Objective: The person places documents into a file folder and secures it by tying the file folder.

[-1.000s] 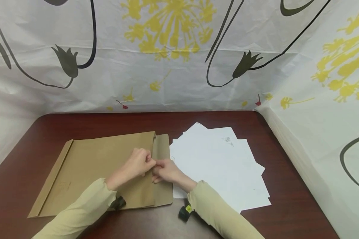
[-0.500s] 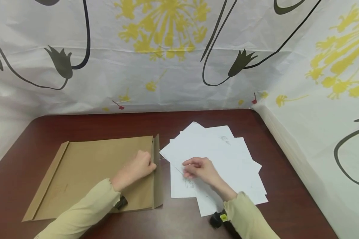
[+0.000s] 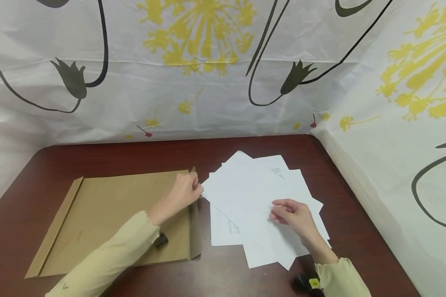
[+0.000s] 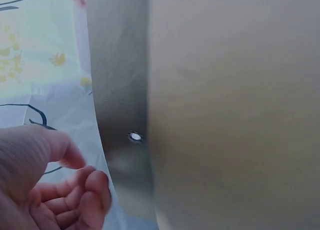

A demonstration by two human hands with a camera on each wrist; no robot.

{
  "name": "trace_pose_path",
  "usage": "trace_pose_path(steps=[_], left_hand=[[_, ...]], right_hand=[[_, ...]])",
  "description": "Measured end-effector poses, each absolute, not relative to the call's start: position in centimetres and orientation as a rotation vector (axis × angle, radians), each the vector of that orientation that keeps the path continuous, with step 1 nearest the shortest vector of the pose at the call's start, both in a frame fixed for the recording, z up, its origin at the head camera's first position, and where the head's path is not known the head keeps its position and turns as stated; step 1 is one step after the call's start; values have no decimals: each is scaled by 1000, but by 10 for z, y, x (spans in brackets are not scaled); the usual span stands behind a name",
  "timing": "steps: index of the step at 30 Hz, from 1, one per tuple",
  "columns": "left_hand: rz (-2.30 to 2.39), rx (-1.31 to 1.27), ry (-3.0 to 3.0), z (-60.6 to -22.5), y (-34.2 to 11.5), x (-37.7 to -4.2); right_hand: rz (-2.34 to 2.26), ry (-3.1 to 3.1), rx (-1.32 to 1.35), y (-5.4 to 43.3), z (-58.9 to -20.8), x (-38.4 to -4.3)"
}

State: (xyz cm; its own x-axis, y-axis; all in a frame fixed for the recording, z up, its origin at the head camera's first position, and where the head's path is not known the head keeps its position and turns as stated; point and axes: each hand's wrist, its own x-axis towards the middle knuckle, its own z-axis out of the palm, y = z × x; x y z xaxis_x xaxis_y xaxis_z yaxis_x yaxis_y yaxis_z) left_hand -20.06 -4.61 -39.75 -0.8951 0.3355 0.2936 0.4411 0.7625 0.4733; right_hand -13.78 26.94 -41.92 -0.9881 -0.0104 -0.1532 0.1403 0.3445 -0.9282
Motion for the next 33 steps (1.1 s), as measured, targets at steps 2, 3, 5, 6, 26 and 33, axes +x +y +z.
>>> trace_pose_path(steps=[2,3,5,6,26,33], left_hand=[[-837,-631,-2726,-395,-37,-208],[-836,-641,-2726,-393,-33,-212],[-799,-666,-2755,-391,-25,-219],[-765,-672,-2782,-390,-21,-222],[-445,-369,-3216,-406,26,-253],[-442,-348,-3205,-407,23,-254]], right_hand=[[-1728,2476,173,278,-419,-132],[-1726,2485,199,282,-420,-129],[-1728,2484,248,290,-420,-124],[-1717,2491,271,294,-420,-121],[-1821,2334,491,340,-420,-92],[-1933,2243,508,353,-423,-93]])
